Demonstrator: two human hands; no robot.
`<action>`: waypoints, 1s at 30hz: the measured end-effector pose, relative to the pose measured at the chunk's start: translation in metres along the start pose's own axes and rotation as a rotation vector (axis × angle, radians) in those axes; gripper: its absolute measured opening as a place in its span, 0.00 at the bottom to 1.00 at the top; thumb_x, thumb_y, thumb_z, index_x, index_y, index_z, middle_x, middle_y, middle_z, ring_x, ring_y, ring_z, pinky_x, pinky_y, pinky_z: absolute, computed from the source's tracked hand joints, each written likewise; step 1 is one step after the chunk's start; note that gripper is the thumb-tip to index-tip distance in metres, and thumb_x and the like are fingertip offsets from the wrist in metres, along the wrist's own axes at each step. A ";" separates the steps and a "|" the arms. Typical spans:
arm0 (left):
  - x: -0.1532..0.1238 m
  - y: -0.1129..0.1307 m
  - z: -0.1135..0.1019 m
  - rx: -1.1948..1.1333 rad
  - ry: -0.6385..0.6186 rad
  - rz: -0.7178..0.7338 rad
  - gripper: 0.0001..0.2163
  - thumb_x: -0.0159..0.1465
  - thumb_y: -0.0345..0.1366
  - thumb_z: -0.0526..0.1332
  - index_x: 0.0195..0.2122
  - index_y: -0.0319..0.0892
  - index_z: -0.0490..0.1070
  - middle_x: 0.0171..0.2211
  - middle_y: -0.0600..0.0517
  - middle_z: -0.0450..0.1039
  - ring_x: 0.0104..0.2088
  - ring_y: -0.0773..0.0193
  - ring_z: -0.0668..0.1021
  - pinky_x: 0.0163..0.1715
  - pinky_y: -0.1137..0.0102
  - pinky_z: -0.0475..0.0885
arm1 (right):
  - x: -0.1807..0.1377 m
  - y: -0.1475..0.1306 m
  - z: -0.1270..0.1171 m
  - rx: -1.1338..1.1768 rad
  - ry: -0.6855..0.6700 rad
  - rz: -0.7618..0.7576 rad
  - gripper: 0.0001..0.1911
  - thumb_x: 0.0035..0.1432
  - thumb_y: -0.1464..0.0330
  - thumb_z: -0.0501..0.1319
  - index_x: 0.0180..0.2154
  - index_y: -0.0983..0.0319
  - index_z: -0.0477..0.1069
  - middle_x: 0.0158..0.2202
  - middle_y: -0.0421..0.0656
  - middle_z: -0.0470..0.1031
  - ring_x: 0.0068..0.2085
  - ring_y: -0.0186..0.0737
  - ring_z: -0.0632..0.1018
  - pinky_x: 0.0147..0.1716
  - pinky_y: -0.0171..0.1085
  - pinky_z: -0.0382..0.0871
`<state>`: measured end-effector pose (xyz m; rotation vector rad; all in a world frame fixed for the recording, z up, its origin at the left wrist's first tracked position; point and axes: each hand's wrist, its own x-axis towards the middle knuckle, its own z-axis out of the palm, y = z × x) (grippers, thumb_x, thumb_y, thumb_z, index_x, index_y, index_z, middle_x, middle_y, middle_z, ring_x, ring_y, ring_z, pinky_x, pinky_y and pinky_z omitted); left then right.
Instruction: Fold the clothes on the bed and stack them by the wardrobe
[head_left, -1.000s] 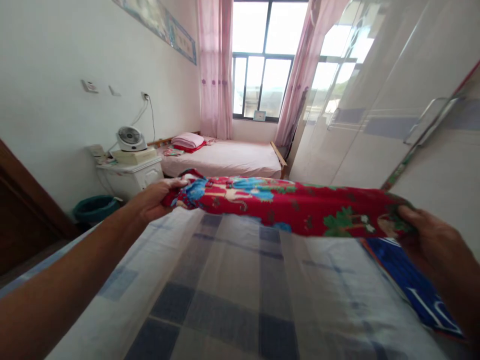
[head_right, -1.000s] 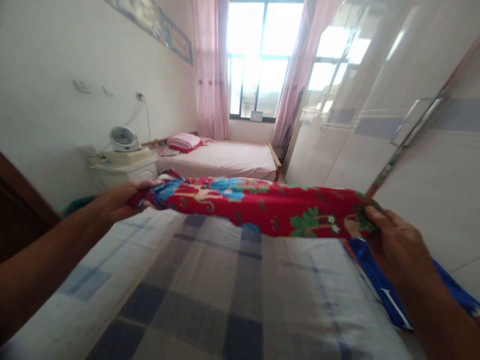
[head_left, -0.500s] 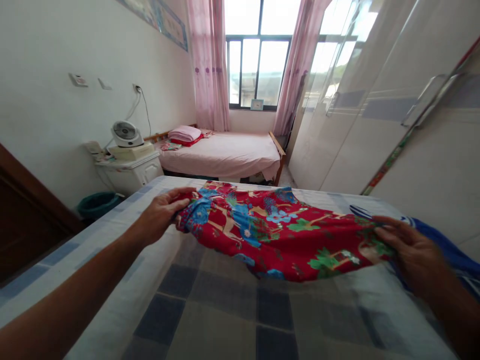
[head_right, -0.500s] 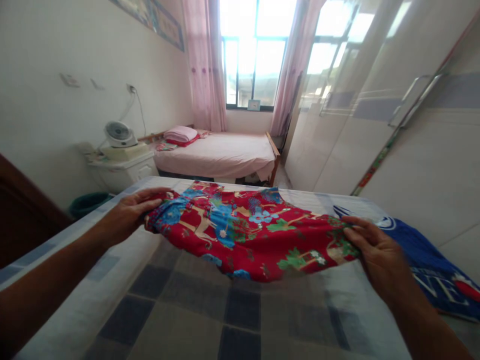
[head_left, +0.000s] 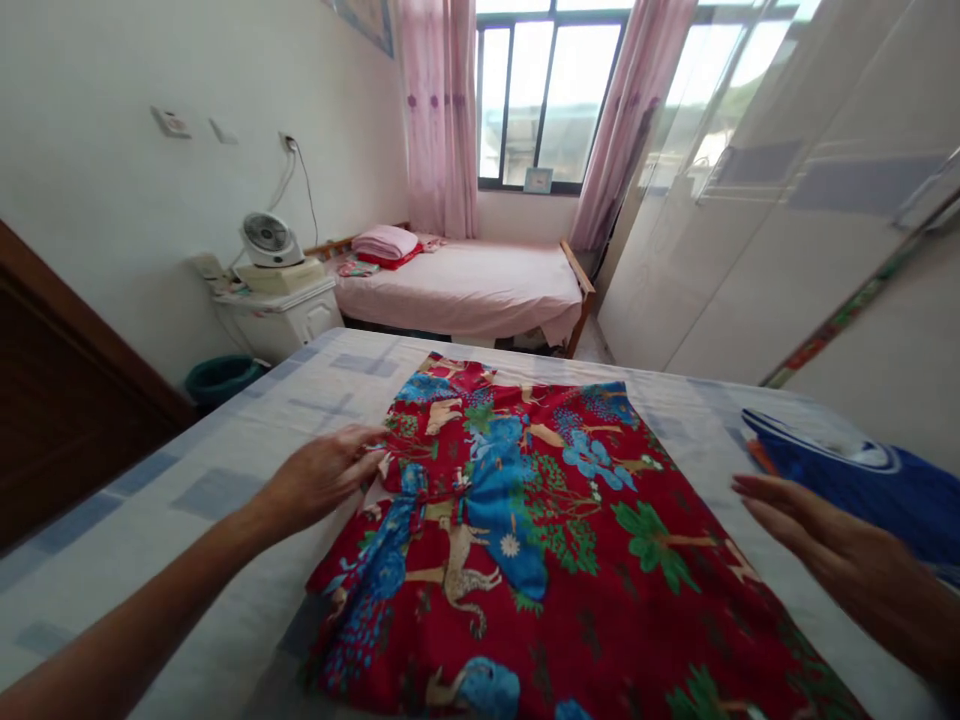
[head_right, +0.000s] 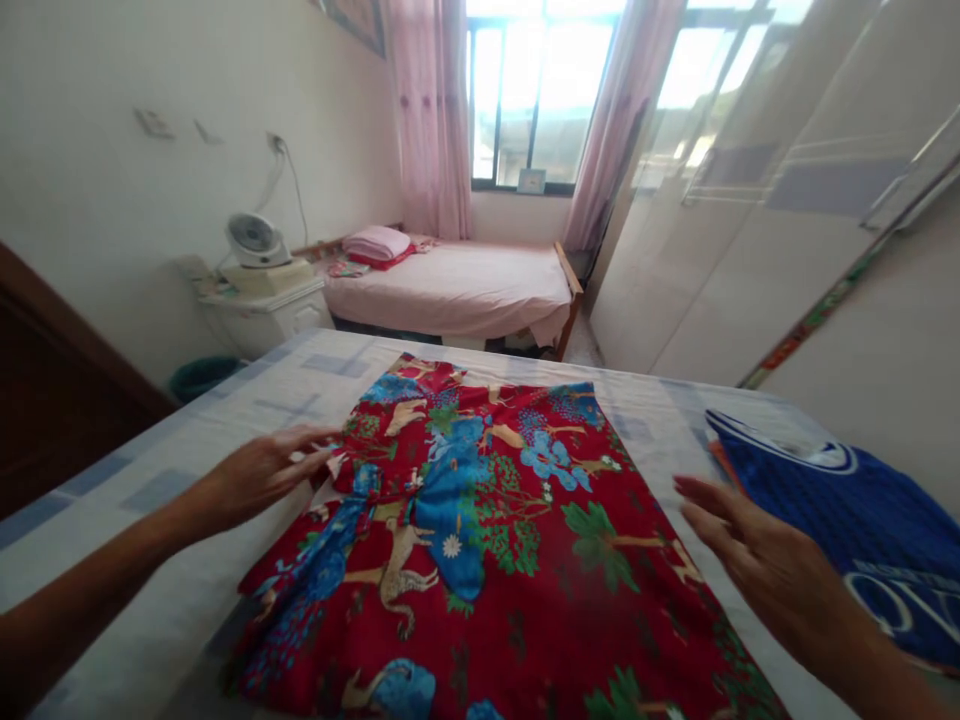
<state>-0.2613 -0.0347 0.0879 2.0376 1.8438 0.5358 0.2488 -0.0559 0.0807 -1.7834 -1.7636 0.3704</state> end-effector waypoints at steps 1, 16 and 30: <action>0.010 0.013 0.012 0.023 -0.019 0.108 0.20 0.63 0.44 0.51 0.52 0.44 0.70 0.51 0.46 0.71 0.50 0.54 0.73 0.51 0.63 0.66 | 0.012 -0.031 0.016 -0.005 -0.080 -0.070 0.22 0.53 0.51 0.54 0.46 0.51 0.72 0.49 0.44 0.73 0.48 0.54 0.74 0.48 0.53 0.68; 0.079 -0.039 0.076 0.377 0.077 0.102 0.25 0.67 0.46 0.45 0.61 0.41 0.57 0.63 0.46 0.53 0.64 0.52 0.55 0.59 0.51 0.53 | 0.156 -0.001 0.131 -0.601 -0.137 -0.084 0.30 0.64 0.61 0.40 0.61 0.72 0.54 0.63 0.57 0.53 0.63 0.51 0.55 0.59 0.52 0.48; 0.086 -0.046 0.081 0.359 0.126 0.123 0.25 0.65 0.48 0.47 0.59 0.41 0.62 0.61 0.46 0.58 0.62 0.54 0.59 0.60 0.55 0.55 | 0.177 0.050 0.131 -0.645 0.024 0.043 0.28 0.63 0.60 0.40 0.58 0.67 0.59 0.61 0.50 0.59 0.60 0.49 0.60 0.57 0.49 0.53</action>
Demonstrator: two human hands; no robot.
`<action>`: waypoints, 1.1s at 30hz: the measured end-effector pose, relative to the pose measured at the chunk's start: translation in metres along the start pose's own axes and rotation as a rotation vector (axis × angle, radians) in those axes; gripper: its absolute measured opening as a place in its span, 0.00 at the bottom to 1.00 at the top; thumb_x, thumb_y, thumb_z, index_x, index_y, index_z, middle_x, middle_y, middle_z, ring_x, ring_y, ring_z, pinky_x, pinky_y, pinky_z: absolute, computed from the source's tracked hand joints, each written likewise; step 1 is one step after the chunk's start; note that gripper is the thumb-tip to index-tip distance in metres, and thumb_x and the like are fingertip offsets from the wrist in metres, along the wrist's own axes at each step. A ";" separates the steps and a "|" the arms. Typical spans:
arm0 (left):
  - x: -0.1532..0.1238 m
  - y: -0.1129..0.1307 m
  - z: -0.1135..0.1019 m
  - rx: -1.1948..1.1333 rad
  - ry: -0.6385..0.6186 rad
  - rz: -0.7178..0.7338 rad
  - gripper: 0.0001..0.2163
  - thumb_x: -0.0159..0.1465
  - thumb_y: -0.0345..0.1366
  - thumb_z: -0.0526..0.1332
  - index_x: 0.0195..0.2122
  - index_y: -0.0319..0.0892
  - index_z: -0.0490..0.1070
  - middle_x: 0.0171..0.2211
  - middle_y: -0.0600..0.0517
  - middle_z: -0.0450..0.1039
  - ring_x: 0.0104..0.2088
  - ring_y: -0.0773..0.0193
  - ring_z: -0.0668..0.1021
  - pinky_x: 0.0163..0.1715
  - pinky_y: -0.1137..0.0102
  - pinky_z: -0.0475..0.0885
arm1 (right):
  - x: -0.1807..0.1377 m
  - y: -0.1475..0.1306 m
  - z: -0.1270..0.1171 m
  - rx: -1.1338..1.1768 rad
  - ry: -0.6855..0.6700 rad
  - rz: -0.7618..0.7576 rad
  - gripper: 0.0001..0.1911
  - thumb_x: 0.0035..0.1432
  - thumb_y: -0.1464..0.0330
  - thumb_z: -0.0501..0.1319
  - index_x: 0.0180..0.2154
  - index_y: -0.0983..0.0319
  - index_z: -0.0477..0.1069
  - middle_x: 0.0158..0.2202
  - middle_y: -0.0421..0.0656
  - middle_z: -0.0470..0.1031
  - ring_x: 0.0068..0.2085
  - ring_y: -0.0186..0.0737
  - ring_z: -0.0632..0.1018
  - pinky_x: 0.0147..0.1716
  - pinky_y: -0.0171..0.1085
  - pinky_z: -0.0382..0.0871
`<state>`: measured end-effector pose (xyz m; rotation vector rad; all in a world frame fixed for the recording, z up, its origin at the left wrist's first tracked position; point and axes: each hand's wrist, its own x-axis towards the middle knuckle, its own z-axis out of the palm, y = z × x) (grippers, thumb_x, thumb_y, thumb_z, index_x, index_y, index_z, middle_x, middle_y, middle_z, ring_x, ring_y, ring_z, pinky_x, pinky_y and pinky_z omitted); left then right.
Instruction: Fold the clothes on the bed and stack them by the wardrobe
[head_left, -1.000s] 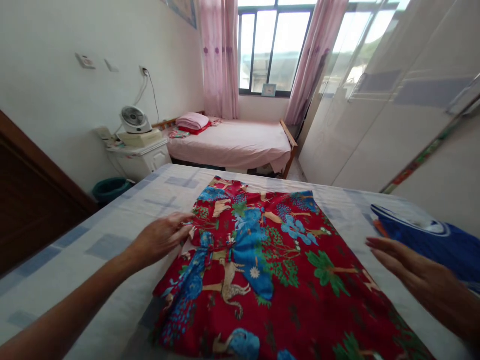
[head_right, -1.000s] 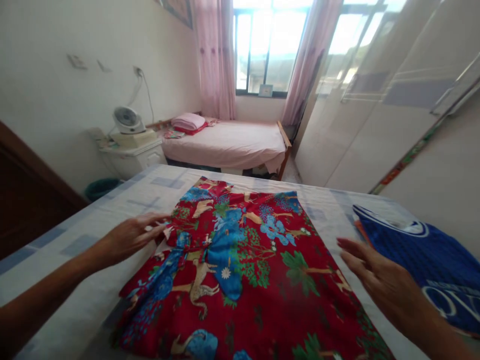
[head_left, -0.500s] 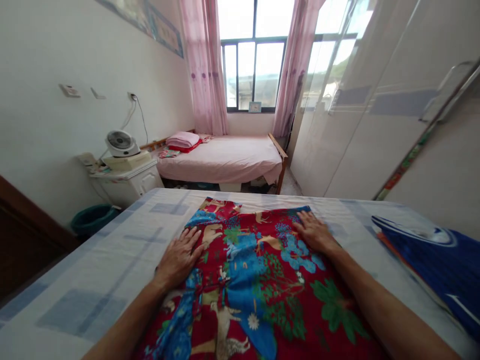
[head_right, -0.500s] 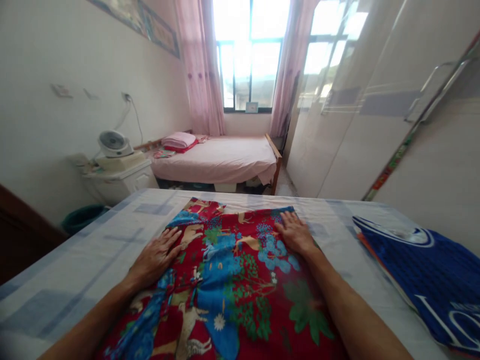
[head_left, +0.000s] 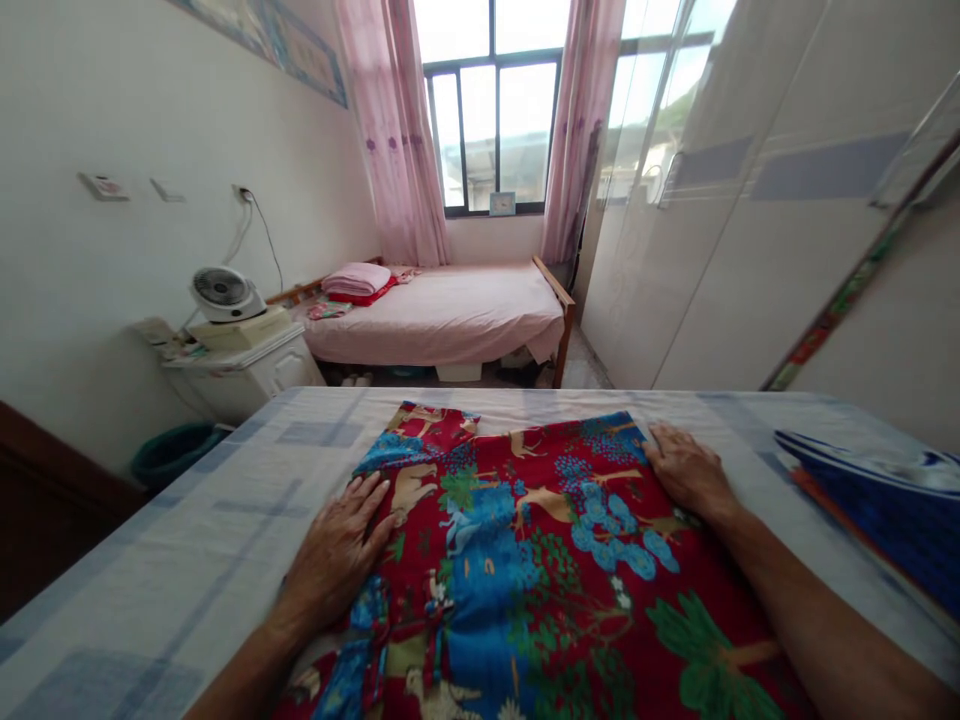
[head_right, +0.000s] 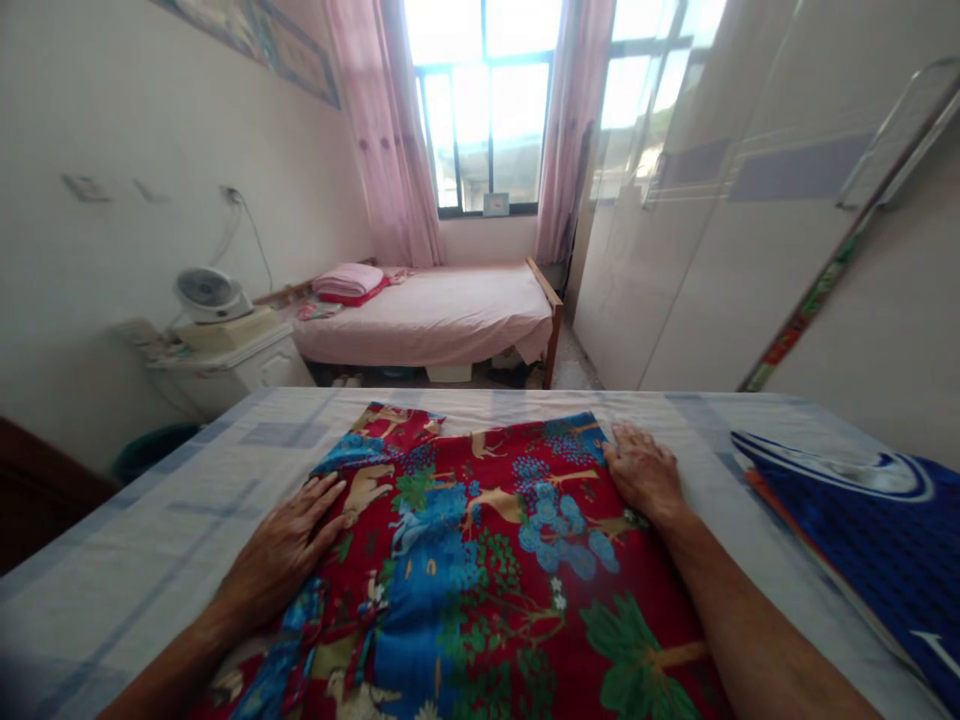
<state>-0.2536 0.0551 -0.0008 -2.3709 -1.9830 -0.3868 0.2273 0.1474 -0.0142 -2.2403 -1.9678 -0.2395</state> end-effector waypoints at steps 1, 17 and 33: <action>0.000 0.000 0.000 -0.015 0.004 -0.004 0.24 0.65 0.48 0.47 0.58 0.41 0.63 0.61 0.46 0.59 0.62 0.54 0.59 0.60 0.55 0.55 | -0.001 -0.001 -0.004 0.004 0.006 0.002 0.28 0.63 0.60 0.40 0.57 0.67 0.61 0.60 0.50 0.61 0.59 0.49 0.62 0.57 0.48 0.54; -0.010 -0.013 -0.062 -0.988 -0.299 -0.515 0.17 0.49 0.48 0.66 0.30 0.38 0.72 0.28 0.47 0.77 0.32 0.52 0.79 0.30 0.66 0.73 | -0.029 -0.001 -0.076 0.718 -0.369 0.072 0.16 0.49 0.56 0.58 0.29 0.62 0.73 0.32 0.48 0.78 0.40 0.52 0.77 0.42 0.47 0.70; 0.143 0.027 -0.171 -1.538 0.413 -0.204 0.03 0.59 0.28 0.58 0.34 0.37 0.69 0.22 0.55 0.72 0.18 0.71 0.72 0.19 0.76 0.68 | 0.055 0.018 -0.180 1.559 0.265 0.176 0.07 0.52 0.65 0.58 0.35 0.58 0.67 0.38 0.41 0.77 0.46 0.47 0.76 0.38 0.40 0.76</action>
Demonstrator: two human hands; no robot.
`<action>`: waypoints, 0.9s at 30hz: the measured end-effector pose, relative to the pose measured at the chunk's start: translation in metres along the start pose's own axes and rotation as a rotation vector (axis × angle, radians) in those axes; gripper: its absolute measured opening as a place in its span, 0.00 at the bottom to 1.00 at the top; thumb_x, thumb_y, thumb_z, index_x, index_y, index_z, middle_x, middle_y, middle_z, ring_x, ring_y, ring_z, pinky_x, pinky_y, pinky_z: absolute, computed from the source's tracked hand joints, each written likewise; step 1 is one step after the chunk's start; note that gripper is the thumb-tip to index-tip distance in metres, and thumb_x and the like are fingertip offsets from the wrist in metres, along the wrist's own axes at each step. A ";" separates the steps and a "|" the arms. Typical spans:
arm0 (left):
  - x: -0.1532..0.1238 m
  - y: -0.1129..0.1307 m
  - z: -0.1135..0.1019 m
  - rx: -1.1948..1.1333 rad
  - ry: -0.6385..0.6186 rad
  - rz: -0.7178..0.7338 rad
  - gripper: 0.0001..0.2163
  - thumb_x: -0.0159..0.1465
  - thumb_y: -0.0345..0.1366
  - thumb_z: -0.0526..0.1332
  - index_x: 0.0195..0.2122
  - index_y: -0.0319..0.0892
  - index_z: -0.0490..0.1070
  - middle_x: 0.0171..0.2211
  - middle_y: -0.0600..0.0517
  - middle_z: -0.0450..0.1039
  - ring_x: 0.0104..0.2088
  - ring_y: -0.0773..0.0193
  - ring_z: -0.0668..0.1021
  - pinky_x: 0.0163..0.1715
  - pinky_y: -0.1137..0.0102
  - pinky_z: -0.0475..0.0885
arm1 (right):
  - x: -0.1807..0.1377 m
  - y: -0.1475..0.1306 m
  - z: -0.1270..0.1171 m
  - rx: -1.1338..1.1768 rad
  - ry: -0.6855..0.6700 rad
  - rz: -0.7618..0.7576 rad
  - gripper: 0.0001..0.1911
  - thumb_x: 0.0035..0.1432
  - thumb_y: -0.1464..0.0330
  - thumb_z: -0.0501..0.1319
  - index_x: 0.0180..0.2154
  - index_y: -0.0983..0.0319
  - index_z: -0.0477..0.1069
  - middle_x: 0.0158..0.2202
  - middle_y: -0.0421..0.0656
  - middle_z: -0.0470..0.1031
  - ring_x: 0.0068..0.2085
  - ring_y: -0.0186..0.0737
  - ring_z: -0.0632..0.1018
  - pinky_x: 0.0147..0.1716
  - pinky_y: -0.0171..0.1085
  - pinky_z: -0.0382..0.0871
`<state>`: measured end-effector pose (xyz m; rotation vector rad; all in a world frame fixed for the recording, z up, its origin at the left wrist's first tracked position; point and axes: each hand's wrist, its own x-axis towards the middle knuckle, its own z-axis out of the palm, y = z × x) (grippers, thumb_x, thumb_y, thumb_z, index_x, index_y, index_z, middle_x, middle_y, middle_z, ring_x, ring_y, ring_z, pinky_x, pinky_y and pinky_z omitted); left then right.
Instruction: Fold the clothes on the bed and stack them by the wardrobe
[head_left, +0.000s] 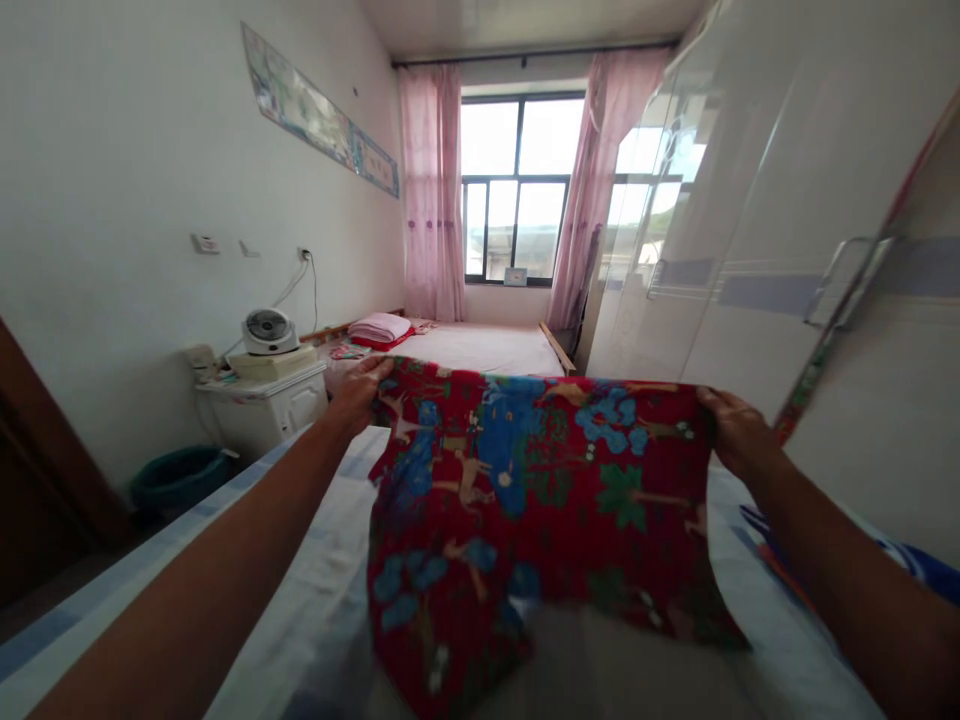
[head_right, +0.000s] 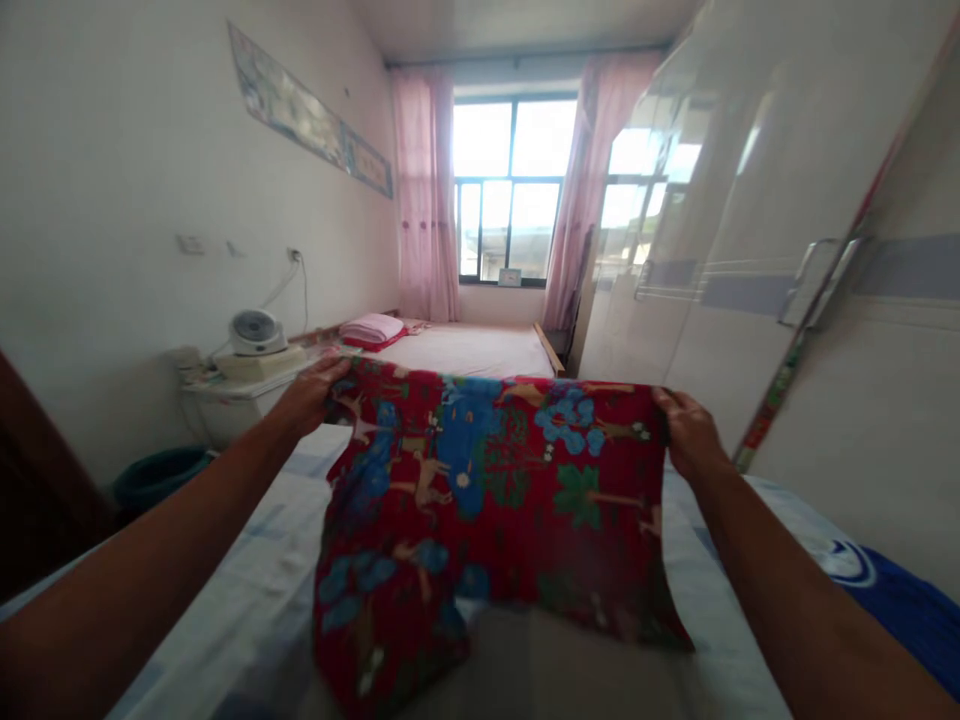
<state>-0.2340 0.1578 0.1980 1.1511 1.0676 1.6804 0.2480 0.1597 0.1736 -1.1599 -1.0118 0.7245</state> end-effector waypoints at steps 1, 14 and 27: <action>0.010 0.009 0.009 -0.001 0.020 0.066 0.05 0.61 0.29 0.56 0.36 0.38 0.69 0.23 0.56 0.72 0.19 0.72 0.72 0.19 0.76 0.67 | 0.007 -0.010 0.000 0.003 0.034 -0.054 0.07 0.53 0.63 0.58 0.35 0.57 0.66 0.39 0.40 0.76 0.50 0.48 0.73 0.41 0.42 0.75; -0.100 -0.065 -0.079 0.416 -0.161 -0.255 0.20 0.43 0.48 0.66 0.31 0.38 0.72 0.19 0.55 0.72 0.18 0.66 0.70 0.15 0.75 0.60 | -0.105 0.060 -0.079 -0.394 -0.291 0.222 0.20 0.44 0.51 0.62 0.35 0.57 0.74 0.42 0.46 0.77 0.49 0.56 0.74 0.46 0.47 0.71; -0.140 -0.070 -0.047 0.145 -0.231 -0.278 0.34 0.46 0.40 0.66 0.55 0.38 0.62 0.38 0.47 0.78 0.37 0.55 0.79 0.37 0.65 0.72 | -0.137 0.071 -0.068 -0.427 -0.243 0.198 0.21 0.46 0.52 0.60 0.36 0.60 0.73 0.37 0.44 0.78 0.39 0.49 0.78 0.41 0.43 0.72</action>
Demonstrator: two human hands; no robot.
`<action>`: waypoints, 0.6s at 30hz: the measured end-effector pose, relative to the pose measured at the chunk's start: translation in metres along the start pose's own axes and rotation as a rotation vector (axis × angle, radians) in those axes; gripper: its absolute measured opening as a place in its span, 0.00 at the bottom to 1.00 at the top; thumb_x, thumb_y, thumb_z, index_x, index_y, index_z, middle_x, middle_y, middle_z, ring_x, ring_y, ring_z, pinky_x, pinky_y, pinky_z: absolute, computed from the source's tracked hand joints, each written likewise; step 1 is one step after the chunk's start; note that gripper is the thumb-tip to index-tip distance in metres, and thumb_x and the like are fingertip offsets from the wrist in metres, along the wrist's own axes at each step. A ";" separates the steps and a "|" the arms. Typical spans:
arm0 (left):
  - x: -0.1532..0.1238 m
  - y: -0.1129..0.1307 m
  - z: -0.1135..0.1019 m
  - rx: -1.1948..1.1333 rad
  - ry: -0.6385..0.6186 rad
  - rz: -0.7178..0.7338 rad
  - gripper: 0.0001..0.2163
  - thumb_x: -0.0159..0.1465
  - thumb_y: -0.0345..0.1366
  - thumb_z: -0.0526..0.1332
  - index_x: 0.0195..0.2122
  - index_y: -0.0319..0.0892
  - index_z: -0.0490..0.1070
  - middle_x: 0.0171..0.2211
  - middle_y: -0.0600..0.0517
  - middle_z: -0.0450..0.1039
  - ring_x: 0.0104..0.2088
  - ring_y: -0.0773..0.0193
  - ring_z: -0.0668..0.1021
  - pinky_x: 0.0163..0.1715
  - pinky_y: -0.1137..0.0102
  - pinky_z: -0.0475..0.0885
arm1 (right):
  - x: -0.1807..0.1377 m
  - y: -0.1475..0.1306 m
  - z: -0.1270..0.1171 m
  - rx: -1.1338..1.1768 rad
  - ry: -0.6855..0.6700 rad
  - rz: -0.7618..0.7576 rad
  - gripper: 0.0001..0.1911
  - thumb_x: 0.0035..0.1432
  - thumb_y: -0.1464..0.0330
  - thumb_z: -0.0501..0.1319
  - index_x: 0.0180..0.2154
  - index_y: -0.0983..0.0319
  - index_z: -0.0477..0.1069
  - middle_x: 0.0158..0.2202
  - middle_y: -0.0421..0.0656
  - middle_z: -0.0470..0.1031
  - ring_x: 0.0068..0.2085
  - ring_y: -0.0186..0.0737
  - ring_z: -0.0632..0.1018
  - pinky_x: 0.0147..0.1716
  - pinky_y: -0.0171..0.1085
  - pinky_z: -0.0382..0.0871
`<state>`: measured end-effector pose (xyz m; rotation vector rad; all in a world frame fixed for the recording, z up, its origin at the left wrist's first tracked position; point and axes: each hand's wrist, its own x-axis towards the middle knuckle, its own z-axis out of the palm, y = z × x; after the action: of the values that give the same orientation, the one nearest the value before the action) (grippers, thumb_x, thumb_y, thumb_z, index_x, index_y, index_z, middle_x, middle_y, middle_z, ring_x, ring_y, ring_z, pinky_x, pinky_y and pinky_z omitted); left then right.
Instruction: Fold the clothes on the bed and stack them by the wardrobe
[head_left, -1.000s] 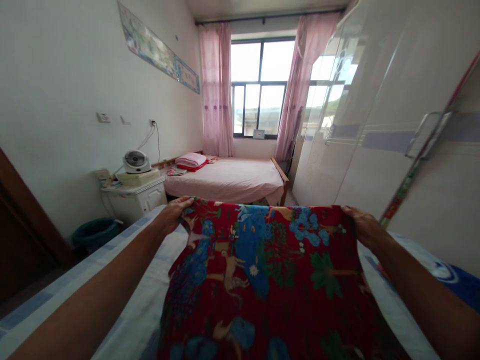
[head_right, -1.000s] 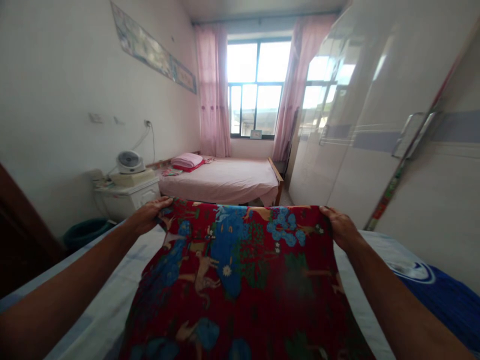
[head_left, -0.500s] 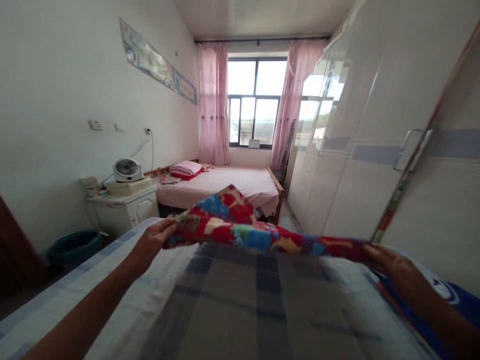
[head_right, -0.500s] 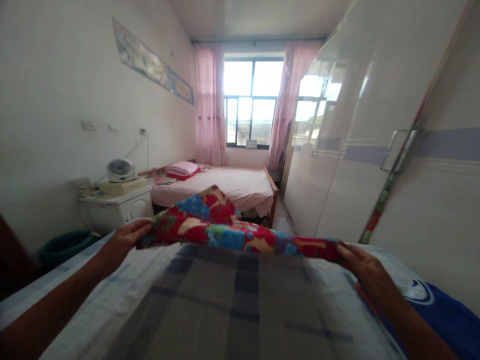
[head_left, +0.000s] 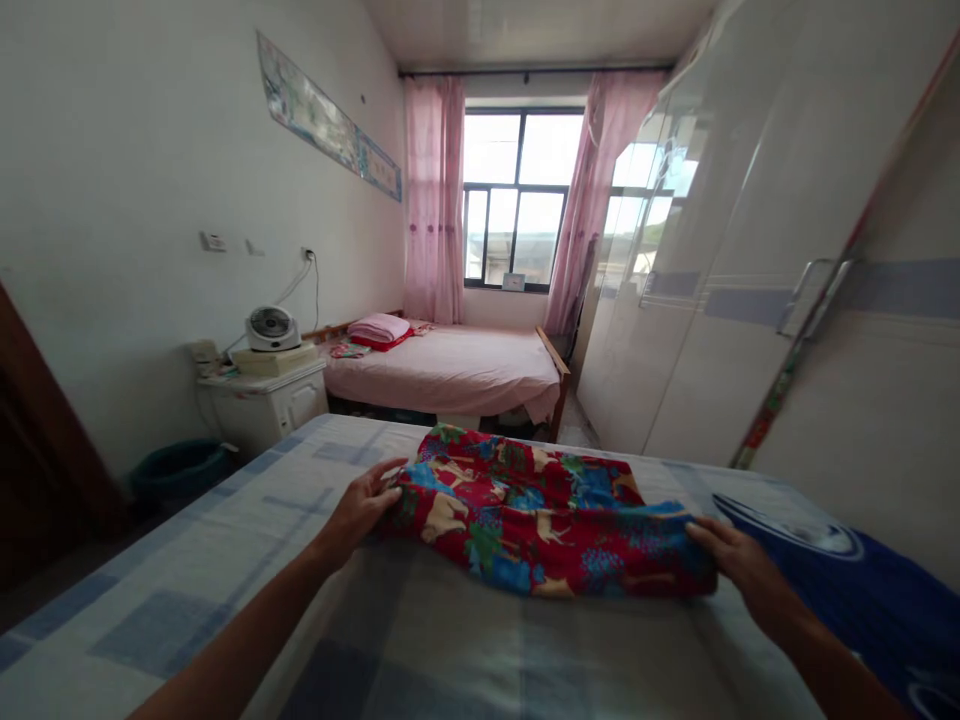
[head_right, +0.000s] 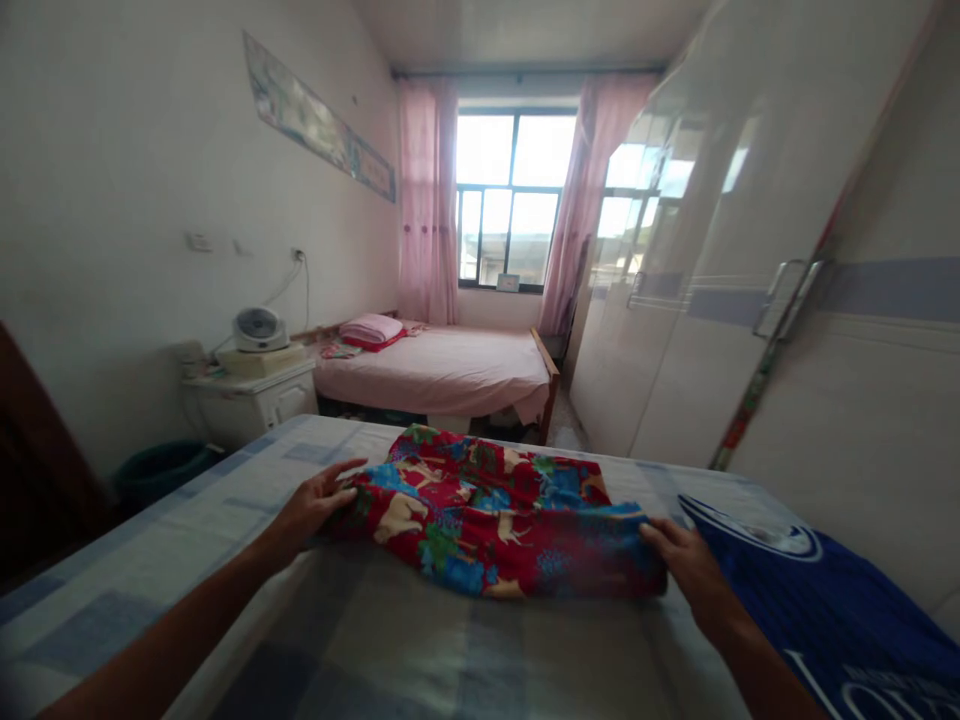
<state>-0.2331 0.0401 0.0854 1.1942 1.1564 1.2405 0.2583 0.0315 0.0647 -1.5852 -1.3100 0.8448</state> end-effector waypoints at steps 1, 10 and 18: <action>-0.008 0.007 -0.003 -0.014 -0.029 0.020 0.34 0.48 0.40 0.66 0.57 0.39 0.60 0.39 0.47 0.78 0.38 0.55 0.79 0.38 0.66 0.72 | -0.005 0.000 -0.007 0.041 0.021 -0.018 0.21 0.48 0.52 0.60 0.39 0.60 0.72 0.39 0.44 0.78 0.39 0.48 0.78 0.41 0.42 0.72; -0.053 -0.021 -0.014 0.261 -0.060 -0.190 0.23 0.43 0.45 0.68 0.40 0.39 0.77 0.39 0.48 0.78 0.41 0.53 0.77 0.38 0.67 0.71 | -0.055 0.036 -0.011 -0.099 0.015 0.174 0.21 0.40 0.55 0.61 0.34 0.62 0.74 0.36 0.48 0.79 0.42 0.54 0.77 0.43 0.43 0.72; -0.069 -0.003 -0.015 0.322 0.011 -0.117 0.17 0.46 0.40 0.61 0.36 0.39 0.76 0.28 0.53 0.76 0.26 0.64 0.74 0.26 0.73 0.65 | -0.058 0.030 -0.020 -0.228 0.040 0.017 0.28 0.44 0.52 0.58 0.44 0.61 0.71 0.40 0.48 0.78 0.43 0.53 0.78 0.42 0.43 0.73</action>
<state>-0.2483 -0.0291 0.0801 1.3335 1.4528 0.9977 0.2755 -0.0305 0.0427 -1.7830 -1.4053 0.6899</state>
